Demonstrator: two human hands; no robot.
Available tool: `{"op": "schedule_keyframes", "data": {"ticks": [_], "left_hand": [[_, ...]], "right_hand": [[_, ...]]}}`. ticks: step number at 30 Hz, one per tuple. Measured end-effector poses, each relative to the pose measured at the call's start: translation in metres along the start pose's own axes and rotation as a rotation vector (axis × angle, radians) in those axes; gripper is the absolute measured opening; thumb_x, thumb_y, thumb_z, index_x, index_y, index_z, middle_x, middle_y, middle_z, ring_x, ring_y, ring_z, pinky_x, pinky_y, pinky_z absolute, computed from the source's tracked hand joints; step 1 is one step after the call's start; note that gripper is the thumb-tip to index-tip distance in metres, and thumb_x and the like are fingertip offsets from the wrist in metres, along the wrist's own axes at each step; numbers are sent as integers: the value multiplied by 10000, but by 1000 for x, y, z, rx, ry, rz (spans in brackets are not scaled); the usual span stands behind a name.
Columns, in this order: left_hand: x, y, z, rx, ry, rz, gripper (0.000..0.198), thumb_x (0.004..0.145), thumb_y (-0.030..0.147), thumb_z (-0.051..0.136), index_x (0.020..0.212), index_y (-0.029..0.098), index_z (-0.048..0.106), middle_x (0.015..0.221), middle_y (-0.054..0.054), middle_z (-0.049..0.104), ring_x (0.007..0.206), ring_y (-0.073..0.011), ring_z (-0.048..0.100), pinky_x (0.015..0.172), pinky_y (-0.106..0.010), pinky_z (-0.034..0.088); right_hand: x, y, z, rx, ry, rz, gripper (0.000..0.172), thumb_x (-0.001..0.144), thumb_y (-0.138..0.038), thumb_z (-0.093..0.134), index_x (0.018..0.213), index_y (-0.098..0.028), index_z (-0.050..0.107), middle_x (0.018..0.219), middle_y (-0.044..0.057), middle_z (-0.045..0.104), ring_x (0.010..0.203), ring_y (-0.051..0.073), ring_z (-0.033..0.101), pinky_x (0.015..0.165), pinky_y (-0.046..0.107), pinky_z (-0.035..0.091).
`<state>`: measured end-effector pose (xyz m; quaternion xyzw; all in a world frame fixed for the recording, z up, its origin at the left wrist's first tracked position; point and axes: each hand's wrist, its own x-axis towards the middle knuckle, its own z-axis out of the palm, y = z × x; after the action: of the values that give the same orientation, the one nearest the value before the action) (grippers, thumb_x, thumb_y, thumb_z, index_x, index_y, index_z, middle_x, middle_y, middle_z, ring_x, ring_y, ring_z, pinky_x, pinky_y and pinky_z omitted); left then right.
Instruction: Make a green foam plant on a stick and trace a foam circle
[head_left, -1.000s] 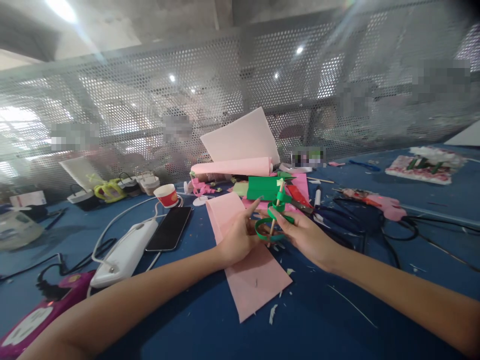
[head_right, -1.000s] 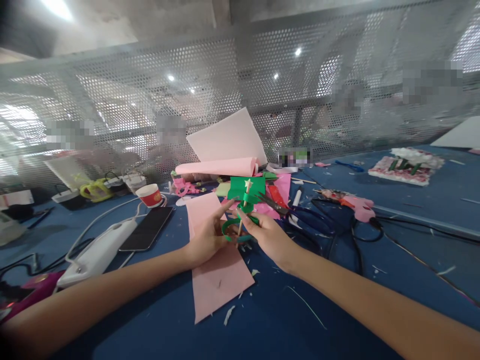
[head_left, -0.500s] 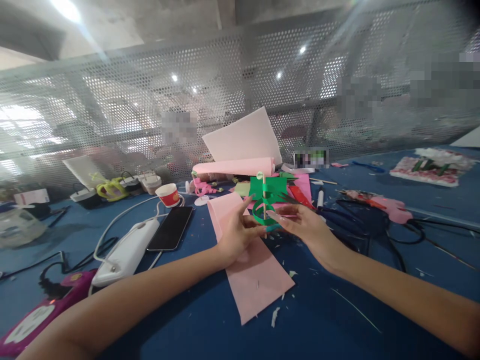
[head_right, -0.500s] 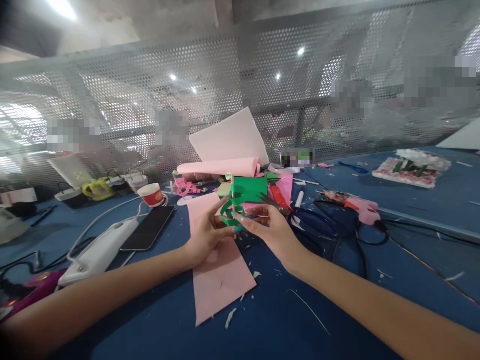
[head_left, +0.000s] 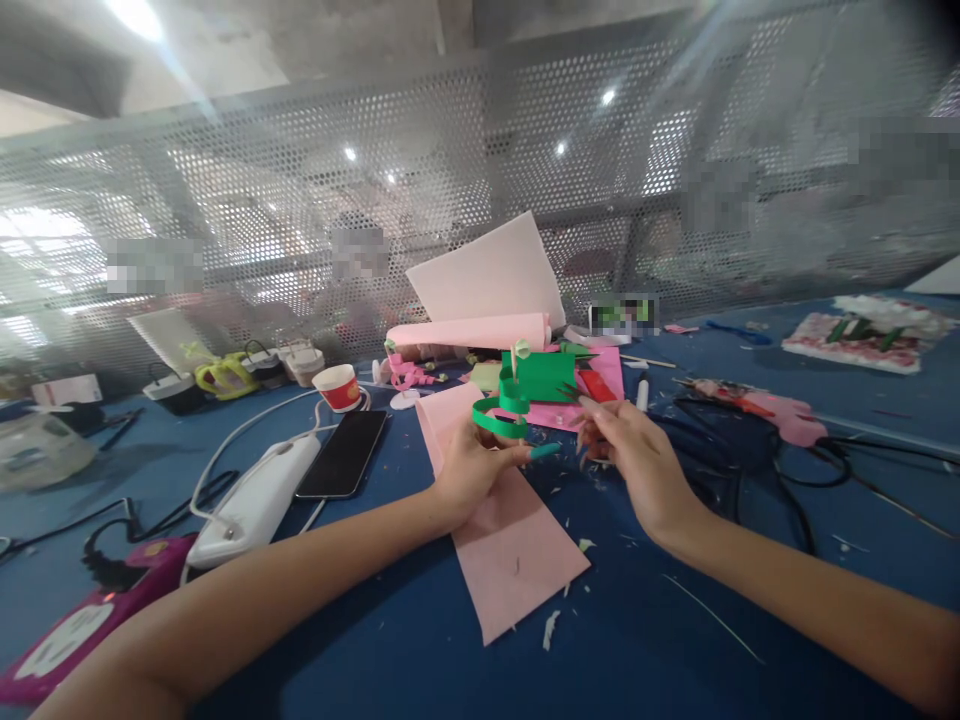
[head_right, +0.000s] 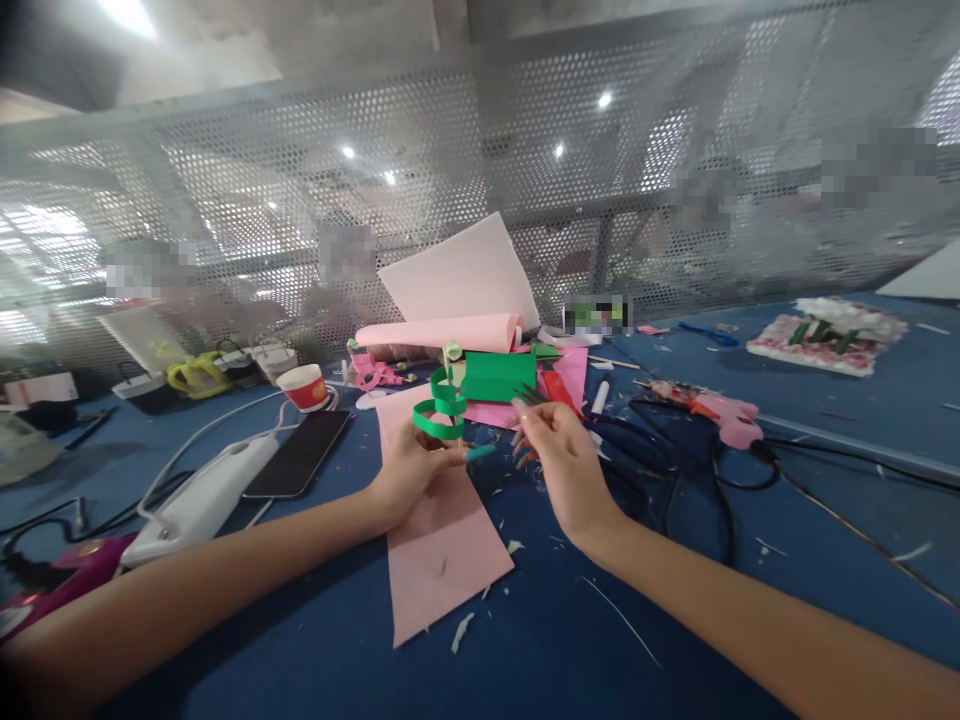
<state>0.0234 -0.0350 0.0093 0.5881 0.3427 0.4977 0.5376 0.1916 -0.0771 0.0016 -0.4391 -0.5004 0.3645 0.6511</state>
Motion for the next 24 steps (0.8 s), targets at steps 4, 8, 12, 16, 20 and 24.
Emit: {"op": "schedule_keyframes", "data": {"ticks": [4, 8, 12, 16, 20, 24], "left_hand": [[1, -3, 1, 8, -27, 64, 428, 512, 193, 847, 847, 147, 584, 596, 35, 618, 544, -99, 584, 541, -213, 461], [0, -3, 2, -9, -53, 77, 600, 485, 171, 852, 1017, 164, 576, 722, 17, 664, 598, -117, 617, 570, -229, 487], [-2, -3, 1, 44, -109, 19, 566, 494, 189, 856, 994, 142, 596, 603, 29, 632, 543, -128, 611, 540, -234, 477], [-2, -6, -1, 15, -122, 11, 791, 523, 175, 848, 1232, 167, 498, 661, 20, 672, 598, -152, 651, 600, -262, 507], [0, -9, -4, -1, -166, -28, 952, 530, 168, 848, 1362, 152, 384, 589, 31, 656, 601, -163, 661, 624, -273, 518], [0, -8, -5, -14, -156, -52, 941, 548, 165, 836, 1371, 138, 379, 601, 23, 665, 573, -148, 646, 609, -269, 512]], "right_hand": [[-9, -8, 4, -227, -161, -203, 315, 772, -462, 672, 941, -210, 585, 831, 23, 560, 764, 174, 549, 669, 314, 452], [-13, -9, 6, -294, -145, -348, 381, 759, -431, 712, 1048, -236, 560, 803, -4, 508, 740, 167, 523, 659, 311, 439], [-10, -6, 3, -353, -122, -448, 337, 774, -414, 708, 1015, -231, 561, 734, -26, 445, 651, 148, 469, 604, 296, 412], [-5, -4, 0, -396, -152, -488, 213, 794, -366, 700, 895, -225, 576, 767, -10, 467, 639, 139, 461, 584, 285, 400], [-2, -2, -2, -383, -170, -491, 189, 793, -316, 707, 787, -221, 543, 776, -2, 485, 684, 148, 477, 616, 291, 411], [-3, -2, -1, -326, -219, -474, 166, 803, -322, 696, 782, -226, 563, 819, 6, 482, 770, 165, 513, 672, 310, 423]]}}
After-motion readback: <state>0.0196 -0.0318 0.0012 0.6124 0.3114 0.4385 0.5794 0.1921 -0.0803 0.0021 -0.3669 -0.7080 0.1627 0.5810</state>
